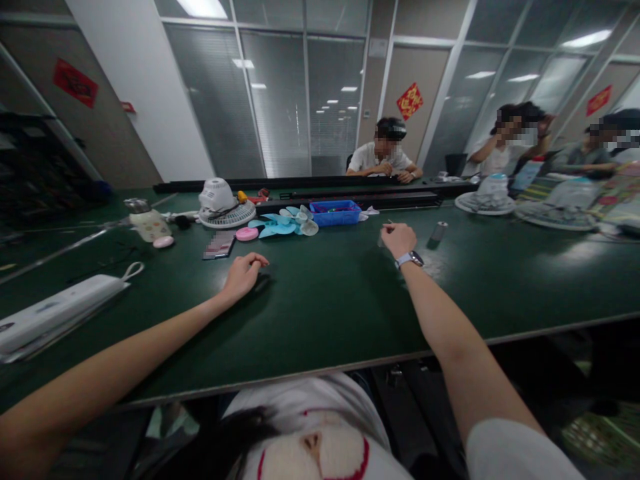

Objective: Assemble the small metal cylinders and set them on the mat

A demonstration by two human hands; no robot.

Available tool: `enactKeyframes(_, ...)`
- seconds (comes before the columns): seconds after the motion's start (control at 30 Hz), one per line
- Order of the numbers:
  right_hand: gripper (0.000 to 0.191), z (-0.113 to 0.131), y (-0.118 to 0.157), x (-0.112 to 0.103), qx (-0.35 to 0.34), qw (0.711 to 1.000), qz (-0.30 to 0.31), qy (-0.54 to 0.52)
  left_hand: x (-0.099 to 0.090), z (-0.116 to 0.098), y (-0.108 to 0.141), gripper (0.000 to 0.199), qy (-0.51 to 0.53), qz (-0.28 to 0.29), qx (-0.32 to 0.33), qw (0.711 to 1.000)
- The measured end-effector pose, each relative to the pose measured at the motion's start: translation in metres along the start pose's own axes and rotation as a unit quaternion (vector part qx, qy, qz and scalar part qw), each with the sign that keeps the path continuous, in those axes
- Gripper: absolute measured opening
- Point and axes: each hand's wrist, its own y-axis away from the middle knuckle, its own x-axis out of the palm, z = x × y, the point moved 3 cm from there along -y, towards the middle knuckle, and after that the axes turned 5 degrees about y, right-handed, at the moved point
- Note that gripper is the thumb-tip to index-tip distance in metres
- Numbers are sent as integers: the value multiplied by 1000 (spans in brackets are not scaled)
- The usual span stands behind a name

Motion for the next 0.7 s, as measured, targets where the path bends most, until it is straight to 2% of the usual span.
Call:
enactKeyframes(0.27, 35, -6, 3, 6, -7, 1000, 16, 7, 0, 1, 1, 31, -2, 1, 1, 1000)
enactKeyframes(0.47, 59, -18, 4, 23, 3, 999, 40, -12, 2, -2, 0, 29, -9, 1, 3, 1000)
enactKeyframes(0.53, 55, -22, 4, 28, 13, 998, 52, -11, -3, -11, 6, 27, -20, -20, 34, 999)
enactKeyframes(0.63, 48, -24, 3, 30, 15, 999, 50, -9, -20, -30, 26, 23, -14, -85, 105, 991)
enactKeyframes(0.7, 45, -21, 4, 28, 15, 999, 47, -8, -29, -35, 41, 19, 14, -70, 86, 994)
